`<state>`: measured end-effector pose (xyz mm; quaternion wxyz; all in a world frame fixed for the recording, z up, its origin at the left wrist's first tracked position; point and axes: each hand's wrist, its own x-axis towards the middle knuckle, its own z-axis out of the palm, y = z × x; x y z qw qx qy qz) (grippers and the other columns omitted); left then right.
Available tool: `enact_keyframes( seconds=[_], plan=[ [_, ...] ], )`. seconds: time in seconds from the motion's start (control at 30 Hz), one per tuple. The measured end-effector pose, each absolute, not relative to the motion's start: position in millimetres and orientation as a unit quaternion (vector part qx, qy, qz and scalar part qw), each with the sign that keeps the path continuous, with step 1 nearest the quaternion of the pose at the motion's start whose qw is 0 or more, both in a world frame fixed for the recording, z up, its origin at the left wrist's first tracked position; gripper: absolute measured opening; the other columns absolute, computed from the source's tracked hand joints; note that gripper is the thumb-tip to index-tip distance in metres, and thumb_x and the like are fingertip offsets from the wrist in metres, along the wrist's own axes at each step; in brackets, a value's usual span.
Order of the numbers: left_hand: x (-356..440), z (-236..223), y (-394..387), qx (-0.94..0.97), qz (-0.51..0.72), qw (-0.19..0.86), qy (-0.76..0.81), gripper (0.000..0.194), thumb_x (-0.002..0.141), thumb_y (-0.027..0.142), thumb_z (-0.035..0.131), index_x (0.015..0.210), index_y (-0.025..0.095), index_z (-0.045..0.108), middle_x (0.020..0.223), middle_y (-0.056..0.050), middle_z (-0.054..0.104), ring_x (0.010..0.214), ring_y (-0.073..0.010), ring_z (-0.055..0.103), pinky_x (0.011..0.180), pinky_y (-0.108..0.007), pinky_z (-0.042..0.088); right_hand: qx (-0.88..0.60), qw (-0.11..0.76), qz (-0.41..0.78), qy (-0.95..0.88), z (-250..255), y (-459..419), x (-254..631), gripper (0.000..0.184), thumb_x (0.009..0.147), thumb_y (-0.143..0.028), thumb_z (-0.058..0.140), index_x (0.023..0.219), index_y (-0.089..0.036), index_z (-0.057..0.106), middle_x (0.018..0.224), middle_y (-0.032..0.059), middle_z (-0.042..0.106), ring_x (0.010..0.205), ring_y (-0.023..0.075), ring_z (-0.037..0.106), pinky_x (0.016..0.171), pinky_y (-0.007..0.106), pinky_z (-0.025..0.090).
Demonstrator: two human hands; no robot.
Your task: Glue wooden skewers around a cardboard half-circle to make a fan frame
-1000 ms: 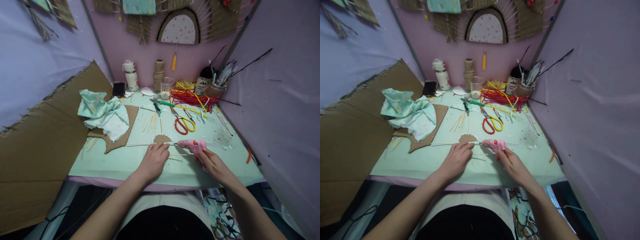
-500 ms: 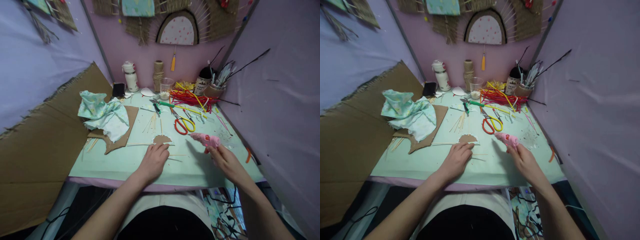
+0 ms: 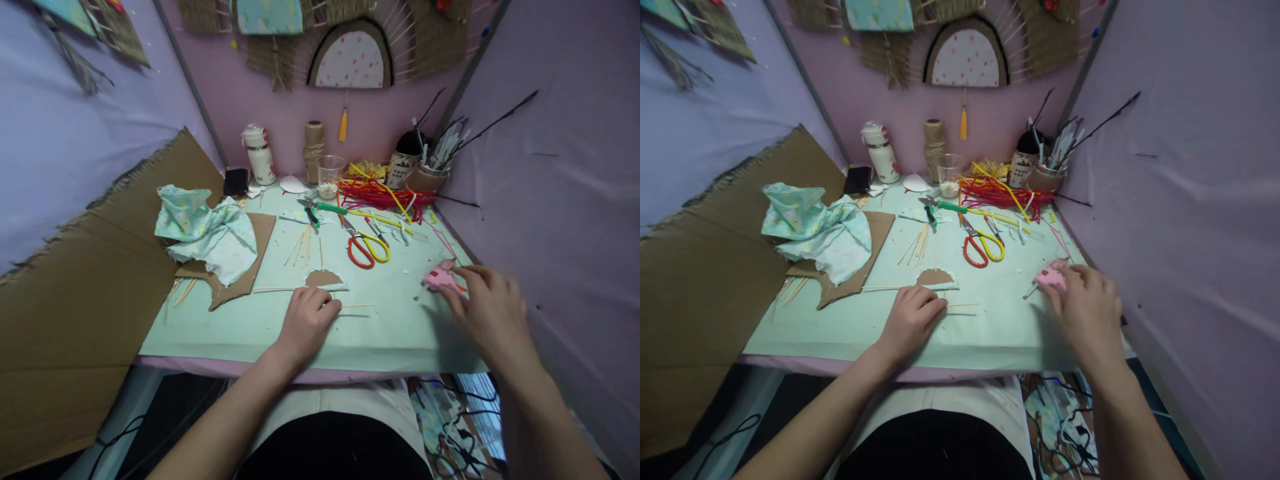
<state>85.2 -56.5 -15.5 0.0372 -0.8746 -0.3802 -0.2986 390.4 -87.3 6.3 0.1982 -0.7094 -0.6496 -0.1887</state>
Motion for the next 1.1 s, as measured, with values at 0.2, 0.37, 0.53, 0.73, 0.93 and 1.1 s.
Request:
enact_keyframes(
  seconds=[0.2,0.37,0.53,0.73,0.93,1.1],
  plan=[
    [103.7,-15.6,-53.7,-0.868,-0.331,0.049,-0.366,0.017,0.097,0.020,0.054,0.086,0.020,0.068,0.078,-0.001,0.064,0.077,-0.0156,0.054,0.073,-0.031,0.033,-0.444,0.291,-0.084,-0.843,16.4,-83.5,303.7,0.016,0.098,-0.024,0.054,0.112,-0.019,0.062,0.101,0.0065,0.071,0.095,0.0196,0.060,0.085,0.035,0.037],
    [101.9,-17.6,-50.0,-0.861,-0.347,0.021,-0.372,0.015,0.097,0.024,0.056,0.090,0.019,0.068,0.081,-0.002,0.067,0.079,-0.0165,0.057,0.074,-0.031,0.036,-0.418,0.303,-0.073,-0.853,-3.7,-66.6,298.0,0.019,0.100,-0.016,0.049,0.095,-0.020,0.066,0.079,0.0014,0.068,0.078,0.0158,0.055,0.082,0.034,0.034],
    [97.5,-22.1,-48.6,-0.837,-0.374,-0.006,-0.399,0.017,0.097,0.021,0.054,0.092,0.019,0.070,0.083,-0.003,0.069,0.079,-0.0176,0.059,0.071,-0.031,0.038,-0.437,0.324,-0.059,-0.837,-8.0,-65.2,310.2,0.014,0.098,-0.016,0.053,0.098,-0.019,0.067,0.086,0.0033,0.069,0.083,0.0163,0.056,0.081,0.033,0.034],
    [100.6,-23.1,-49.4,-0.839,-0.369,0.007,-0.399,0.019,0.098,0.023,0.054,0.090,0.020,0.071,0.080,-0.003,0.070,0.077,-0.0169,0.060,0.071,-0.031,0.039,-0.413,0.307,-0.060,-0.855,-12.2,-63.2,304.0,0.017,0.097,-0.015,0.052,0.099,-0.018,0.069,0.085,0.0048,0.067,0.082,0.0183,0.053,0.076,0.033,0.038],
    [96.7,-26.3,-49.5,-0.806,-0.345,0.039,-0.479,0.016,0.096,0.020,0.056,0.097,0.021,0.072,0.095,-0.006,0.072,0.090,-0.0209,0.057,0.075,-0.033,0.041,-0.467,0.310,-0.047,-0.827,-21.7,-46.7,307.9,0.021,0.096,-0.012,0.049,0.096,-0.016,0.071,0.087,0.0081,0.065,0.084,0.0203,0.052,0.073,0.032,0.041],
    [97.8,-30.5,-50.1,-0.819,-0.303,0.047,-0.484,0.025,0.098,0.017,0.049,0.107,0.022,0.071,0.110,-0.007,0.072,0.102,-0.0238,0.055,0.079,-0.038,0.044,-0.485,0.290,-0.021,-0.825,-23.8,-42.0,307.4,0.022,0.096,-0.013,0.050,0.097,-0.018,0.071,0.087,0.0078,0.065,0.084,0.0204,0.052,0.074,0.033,0.042]
  ],
)
